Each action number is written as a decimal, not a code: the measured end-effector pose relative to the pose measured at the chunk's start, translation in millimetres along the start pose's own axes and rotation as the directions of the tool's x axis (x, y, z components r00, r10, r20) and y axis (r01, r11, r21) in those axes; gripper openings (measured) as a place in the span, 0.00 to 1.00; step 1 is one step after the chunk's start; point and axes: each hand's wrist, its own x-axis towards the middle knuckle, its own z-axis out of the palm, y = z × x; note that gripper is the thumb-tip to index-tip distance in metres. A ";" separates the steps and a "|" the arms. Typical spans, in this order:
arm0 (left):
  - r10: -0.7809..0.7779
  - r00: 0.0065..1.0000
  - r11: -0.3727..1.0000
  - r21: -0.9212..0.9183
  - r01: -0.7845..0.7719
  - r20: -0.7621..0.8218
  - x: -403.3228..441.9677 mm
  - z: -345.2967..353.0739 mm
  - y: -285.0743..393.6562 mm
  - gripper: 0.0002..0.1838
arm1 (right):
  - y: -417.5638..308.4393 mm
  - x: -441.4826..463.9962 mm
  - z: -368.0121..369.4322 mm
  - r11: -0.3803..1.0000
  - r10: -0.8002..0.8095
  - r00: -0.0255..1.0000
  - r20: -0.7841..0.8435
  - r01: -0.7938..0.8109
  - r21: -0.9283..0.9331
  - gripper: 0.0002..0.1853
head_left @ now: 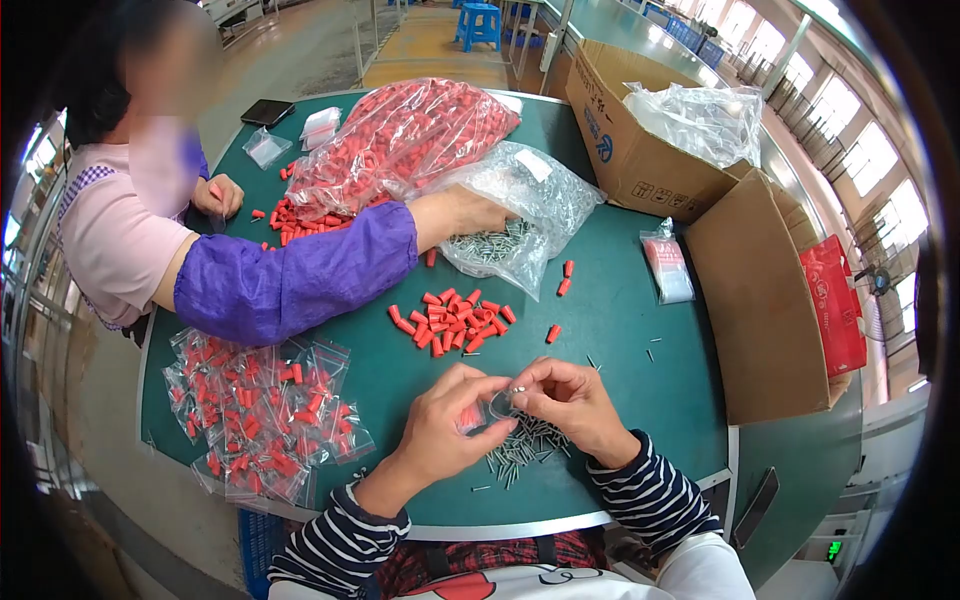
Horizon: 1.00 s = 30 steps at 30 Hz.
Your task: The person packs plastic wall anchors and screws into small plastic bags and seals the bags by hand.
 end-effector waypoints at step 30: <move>0.011 1.000 0.998 0.064 -0.010 -0.018 -1.2 0.9 -2.4 0.22 | -19.5 67.7 -82.2 0.176 -0.495 0.856 0.146 0.264 -0.948 0.08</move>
